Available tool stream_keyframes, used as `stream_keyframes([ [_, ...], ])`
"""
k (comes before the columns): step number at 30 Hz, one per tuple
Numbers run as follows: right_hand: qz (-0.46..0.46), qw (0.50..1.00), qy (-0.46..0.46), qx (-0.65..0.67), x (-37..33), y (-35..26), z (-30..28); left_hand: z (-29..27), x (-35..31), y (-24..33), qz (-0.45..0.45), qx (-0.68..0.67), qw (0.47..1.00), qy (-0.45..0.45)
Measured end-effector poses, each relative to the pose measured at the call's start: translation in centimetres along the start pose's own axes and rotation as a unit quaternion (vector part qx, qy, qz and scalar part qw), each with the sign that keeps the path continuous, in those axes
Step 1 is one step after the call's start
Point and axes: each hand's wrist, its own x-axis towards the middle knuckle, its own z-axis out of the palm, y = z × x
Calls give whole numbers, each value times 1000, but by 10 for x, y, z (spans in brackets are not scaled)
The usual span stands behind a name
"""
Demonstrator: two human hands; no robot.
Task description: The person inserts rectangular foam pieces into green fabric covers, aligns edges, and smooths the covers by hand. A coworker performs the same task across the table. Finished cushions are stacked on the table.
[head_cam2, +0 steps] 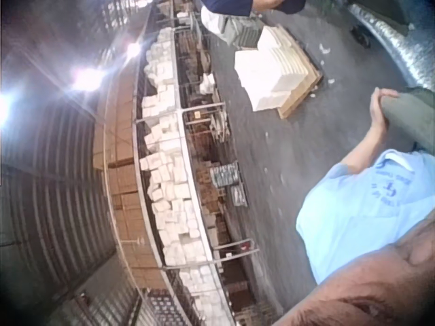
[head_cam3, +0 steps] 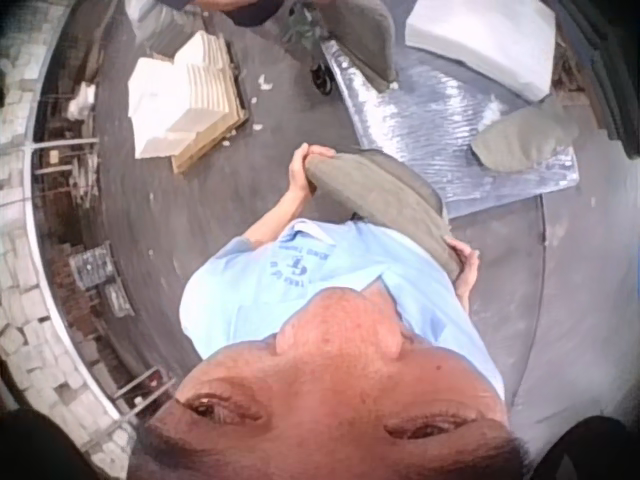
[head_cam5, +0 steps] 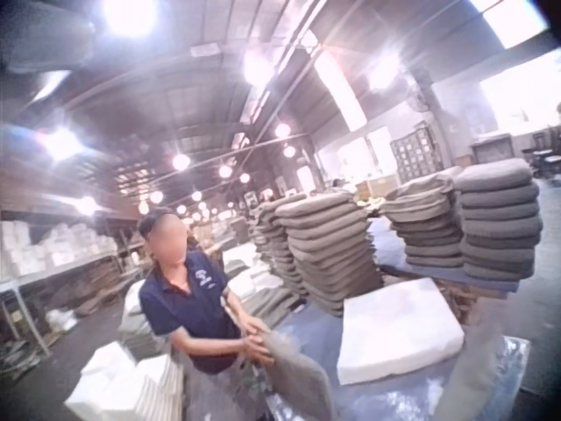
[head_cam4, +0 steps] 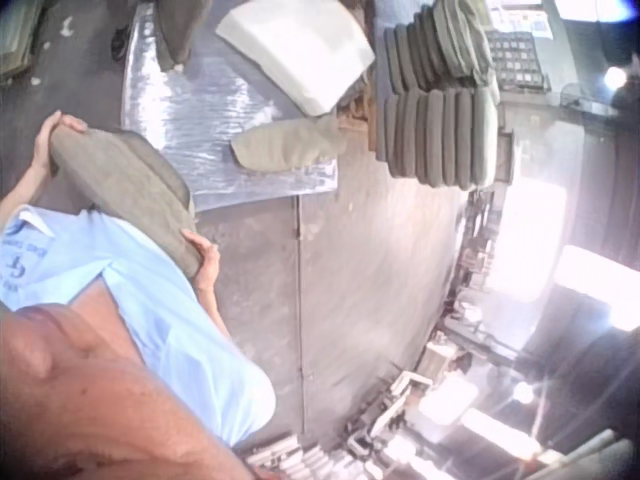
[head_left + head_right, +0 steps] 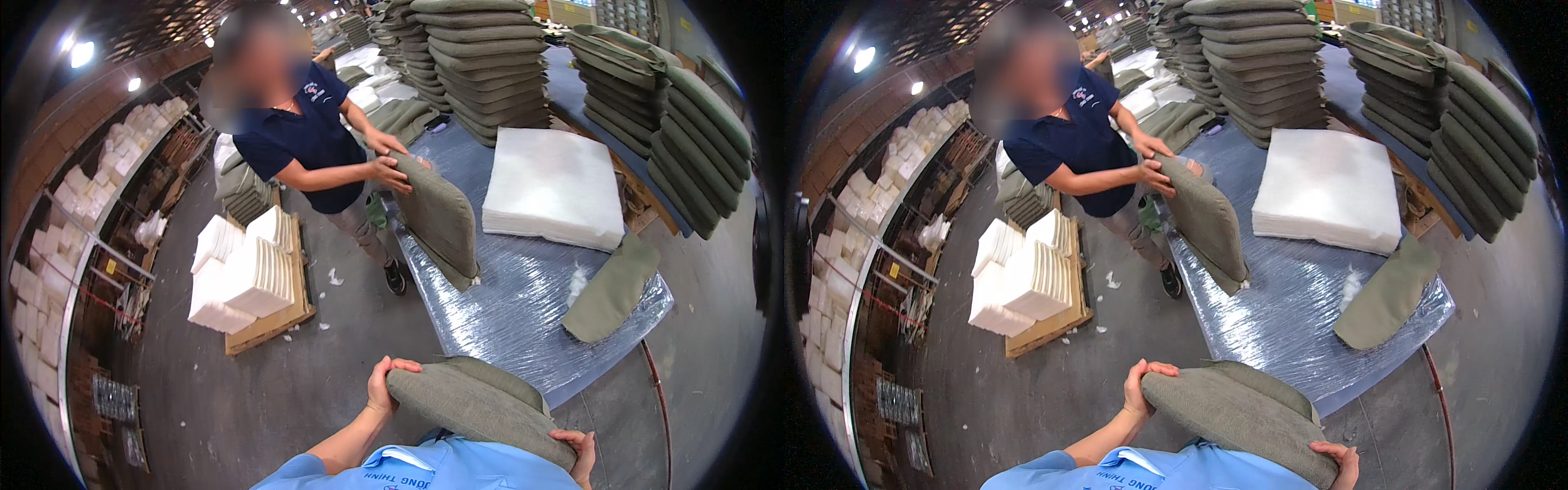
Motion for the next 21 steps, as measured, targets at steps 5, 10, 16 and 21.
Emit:
stream_keyframes([
  [5, 98, 984, -127, 73, 37, 19, -25, 2, 17, -12, -18, -54, 998, 34],
  [10, 237, 946, -186, 124, 75, 62, -40, -11, 35, -40, -15, -87, 996, 16],
  [16, 252, 957, -109, 97, 99, 71, -46, 1, 52, -61, 21, -89, 995, 35],
  [21, 251, 951, -83, 158, 77, 27, -60, 38, 48, -52, 60, -4, 997, 39],
])
